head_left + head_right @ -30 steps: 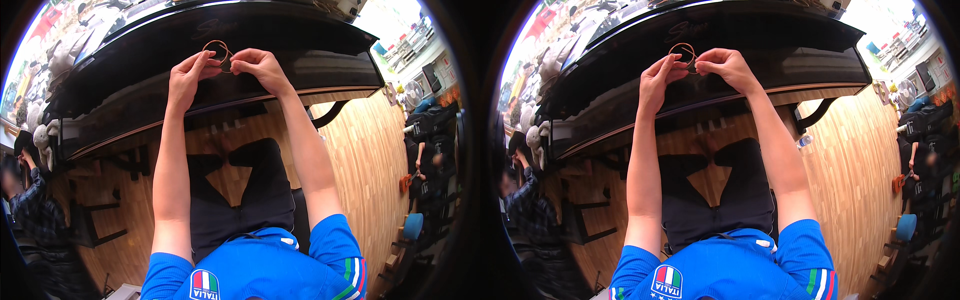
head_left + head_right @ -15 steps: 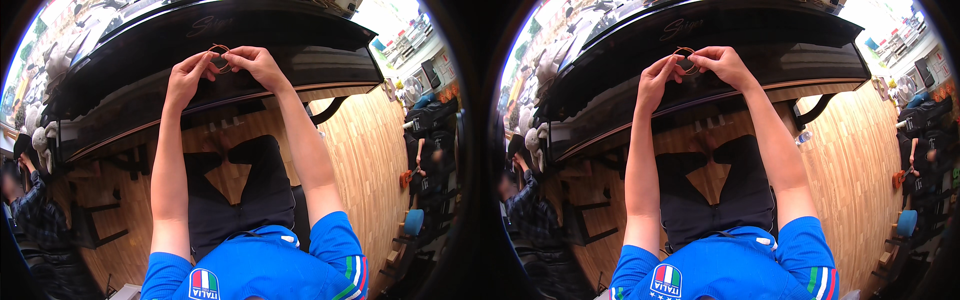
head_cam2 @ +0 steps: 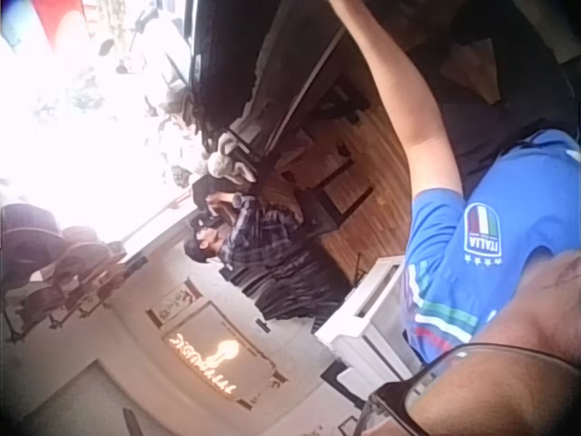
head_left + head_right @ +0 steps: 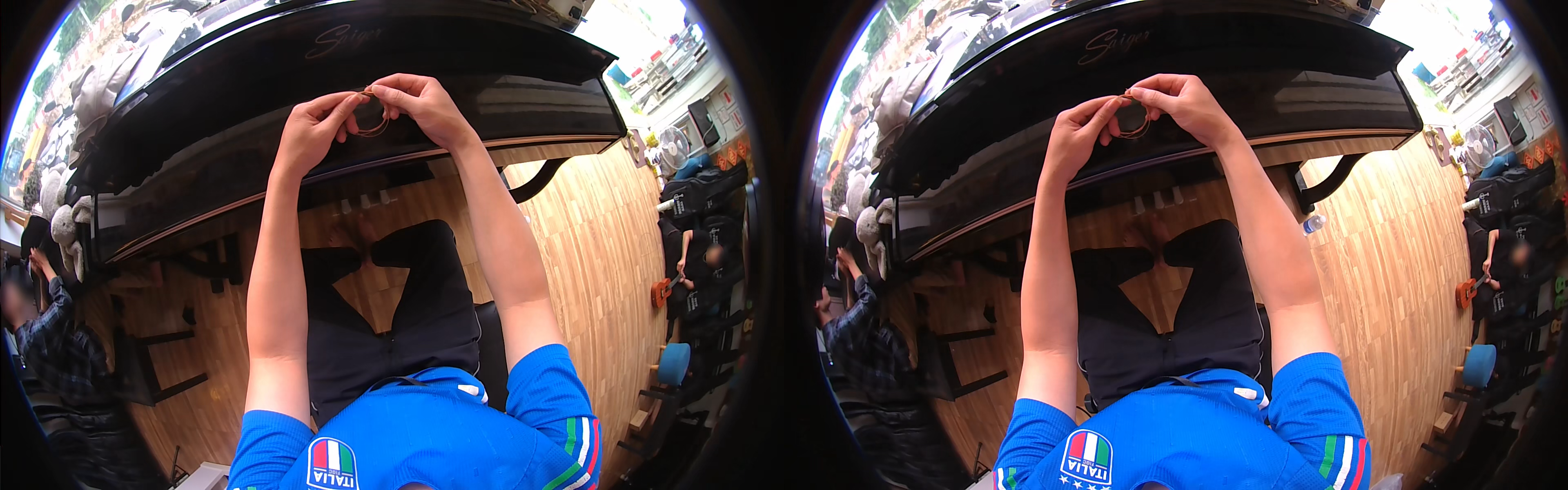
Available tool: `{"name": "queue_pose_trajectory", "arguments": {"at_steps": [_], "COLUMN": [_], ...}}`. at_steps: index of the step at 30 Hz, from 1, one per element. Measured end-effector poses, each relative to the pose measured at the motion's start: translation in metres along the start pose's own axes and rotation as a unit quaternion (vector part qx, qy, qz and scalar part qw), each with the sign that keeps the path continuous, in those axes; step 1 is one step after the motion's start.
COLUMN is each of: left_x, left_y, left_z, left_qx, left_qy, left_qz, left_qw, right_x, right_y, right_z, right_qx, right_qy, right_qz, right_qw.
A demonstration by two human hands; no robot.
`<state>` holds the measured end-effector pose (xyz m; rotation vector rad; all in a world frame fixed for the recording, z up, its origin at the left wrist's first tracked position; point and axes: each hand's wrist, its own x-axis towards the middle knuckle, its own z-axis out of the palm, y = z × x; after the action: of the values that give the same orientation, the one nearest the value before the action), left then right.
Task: The person sits at a piano and repeatedly shapes thin copper wire into circular loops by hand. They place each finished loop on the piano lid and continue forming additional loops.
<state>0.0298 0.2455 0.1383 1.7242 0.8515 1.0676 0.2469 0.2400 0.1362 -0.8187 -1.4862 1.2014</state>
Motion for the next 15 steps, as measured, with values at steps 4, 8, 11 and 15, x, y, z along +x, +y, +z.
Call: {"name": "queue_pose_trajectory", "arguments": {"at_steps": [4, 8, 11, 15], "left_x": [0.0, 0.0, 0.0, 0.001], "left_y": [-0.002, 0.0, 0.0, -0.004], "left_z": [-0.001, 0.001, 0.0, -0.006], "left_qx": [0.003, 0.011, -0.002, -0.076], "left_qy": [-0.011, -0.011, 0.003, 0.04], "left_qz": [0.008, 0.003, 0.0, 0.025], "left_qw": [1.0, 1.0, 1.0, 0.996], "right_x": [0.002, 0.003, 0.001, -0.003], "right_y": [0.003, 0.01, 0.009, -0.001], "right_z": [-0.002, -0.006, -0.006, 0.006], "right_qx": [0.02, 0.123, 0.168, 0.021], "right_qy": [-0.003, 0.046, 0.064, 0.064], "right_qz": [0.006, -0.004, -0.012, -0.017], "right_qw": [1.0, 0.991, 0.984, 0.998]}}
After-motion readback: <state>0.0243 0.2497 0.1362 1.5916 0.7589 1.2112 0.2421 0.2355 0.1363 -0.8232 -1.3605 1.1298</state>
